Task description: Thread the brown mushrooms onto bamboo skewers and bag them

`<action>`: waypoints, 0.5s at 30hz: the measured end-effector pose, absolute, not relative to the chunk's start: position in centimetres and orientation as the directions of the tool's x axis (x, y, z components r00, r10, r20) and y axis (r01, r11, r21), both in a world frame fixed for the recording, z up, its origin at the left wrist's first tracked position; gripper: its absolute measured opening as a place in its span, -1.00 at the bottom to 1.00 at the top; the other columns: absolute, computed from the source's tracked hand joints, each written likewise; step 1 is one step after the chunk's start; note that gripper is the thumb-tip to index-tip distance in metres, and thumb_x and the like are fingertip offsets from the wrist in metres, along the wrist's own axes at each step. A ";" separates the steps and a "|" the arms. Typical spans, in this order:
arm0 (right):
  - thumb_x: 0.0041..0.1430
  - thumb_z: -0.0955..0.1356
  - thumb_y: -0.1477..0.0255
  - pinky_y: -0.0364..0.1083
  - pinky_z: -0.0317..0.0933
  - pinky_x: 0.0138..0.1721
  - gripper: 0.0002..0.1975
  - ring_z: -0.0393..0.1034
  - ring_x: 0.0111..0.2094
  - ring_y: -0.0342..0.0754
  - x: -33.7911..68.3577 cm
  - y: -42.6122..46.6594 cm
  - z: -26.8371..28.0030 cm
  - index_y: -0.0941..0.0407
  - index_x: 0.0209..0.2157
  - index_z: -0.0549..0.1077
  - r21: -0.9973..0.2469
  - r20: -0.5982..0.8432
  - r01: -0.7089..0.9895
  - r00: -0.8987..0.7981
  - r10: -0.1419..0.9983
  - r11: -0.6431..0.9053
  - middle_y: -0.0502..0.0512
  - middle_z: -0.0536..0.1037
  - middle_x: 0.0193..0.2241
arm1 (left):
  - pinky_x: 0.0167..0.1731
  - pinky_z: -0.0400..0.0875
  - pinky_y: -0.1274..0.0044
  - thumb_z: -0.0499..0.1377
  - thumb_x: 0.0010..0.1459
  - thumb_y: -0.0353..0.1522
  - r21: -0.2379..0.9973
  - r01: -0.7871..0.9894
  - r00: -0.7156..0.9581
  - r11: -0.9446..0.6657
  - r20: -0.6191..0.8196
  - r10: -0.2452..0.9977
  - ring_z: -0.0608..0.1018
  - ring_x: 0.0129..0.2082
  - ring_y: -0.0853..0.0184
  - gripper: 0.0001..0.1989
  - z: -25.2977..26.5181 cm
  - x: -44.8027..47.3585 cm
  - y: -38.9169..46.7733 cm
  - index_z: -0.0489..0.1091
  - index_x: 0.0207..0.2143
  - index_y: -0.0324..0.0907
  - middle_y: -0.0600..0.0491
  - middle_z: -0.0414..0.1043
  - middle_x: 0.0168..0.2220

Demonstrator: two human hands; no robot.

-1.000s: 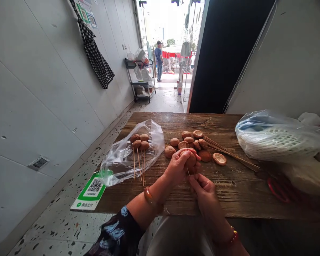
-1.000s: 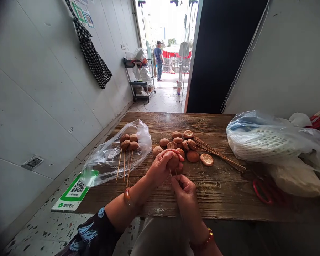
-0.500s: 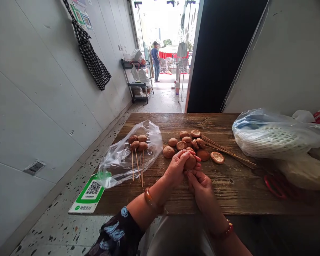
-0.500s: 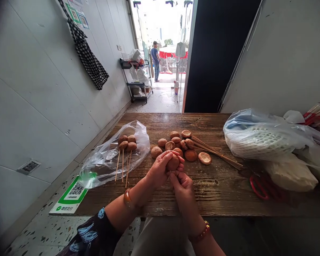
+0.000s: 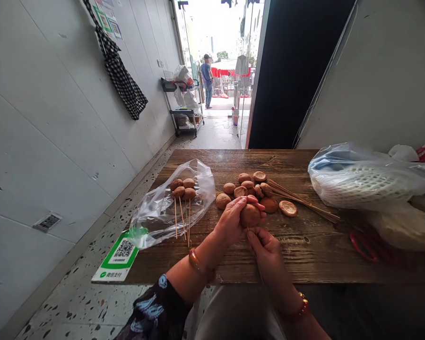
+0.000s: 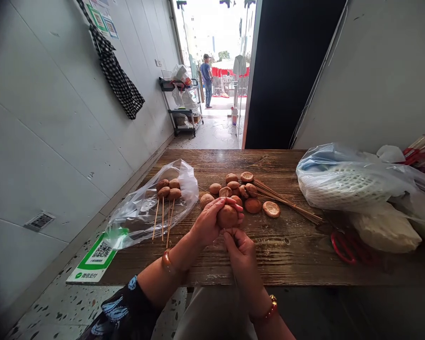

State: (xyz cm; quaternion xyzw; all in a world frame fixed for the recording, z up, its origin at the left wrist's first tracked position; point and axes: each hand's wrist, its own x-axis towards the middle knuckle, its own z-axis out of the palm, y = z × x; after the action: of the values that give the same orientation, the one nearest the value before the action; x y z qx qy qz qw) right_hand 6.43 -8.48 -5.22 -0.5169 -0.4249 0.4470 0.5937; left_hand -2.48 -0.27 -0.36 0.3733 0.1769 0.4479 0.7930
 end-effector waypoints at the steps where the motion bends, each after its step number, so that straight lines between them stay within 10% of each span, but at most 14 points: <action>1: 0.13 0.38 0.12 -0.16 -0.03 -0.51 -0.67 0.06 -0.55 -0.18 6.4 -8.5 -5.1 0.13 -0.40 0.46 -0.995 0.045 -0.080 0.228 0.972 0.065 -0.11 0.25 -0.61 | -0.30 0.48 0.42 0.18 0.15 -0.17 0.758 -0.576 0.522 0.306 0.053 0.851 0.59 -0.36 0.23 -0.66 -0.4 -2.5 -0.2 0.42 -0.25 -0.31 -0.14 0.54 -0.29; 7: 0.20 0.33 0.15 -0.15 0.01 -0.53 -0.68 0.11 -0.60 -0.17 6.9 -9.0 -4.5 0.13 -0.21 0.46 -0.998 0.041 -0.049 0.123 0.992 0.047 -0.12 0.28 -0.66 | -0.34 0.45 0.50 0.16 0.14 -0.11 0.856 -0.497 0.439 0.144 0.105 0.892 0.58 -0.33 0.26 -0.59 -0.4 -2.7 0.6 0.47 -0.22 -0.30 -0.14 0.55 -0.26; 15: 0.09 0.42 0.17 -0.18 -0.13 -0.62 -0.67 0.04 -0.64 -0.22 12.5 -9.7 -5.1 0.10 -0.19 0.47 -0.973 -0.014 -0.212 0.457 0.889 0.094 -0.15 0.25 -0.67 | -0.41 0.40 0.55 0.16 0.14 -0.09 0.919 -0.392 0.248 -0.027 0.134 0.959 0.52 -0.43 0.38 -0.61 -1.2 -3.5 2.1 0.44 -0.23 -0.26 -0.05 0.51 -0.34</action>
State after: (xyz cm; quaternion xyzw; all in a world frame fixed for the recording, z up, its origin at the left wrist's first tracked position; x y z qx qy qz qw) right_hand 12.48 -9.71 -5.11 -0.5318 -0.3183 0.4125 0.6676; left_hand -3.47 2.12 -1.18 0.4758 0.2979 0.5359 0.6306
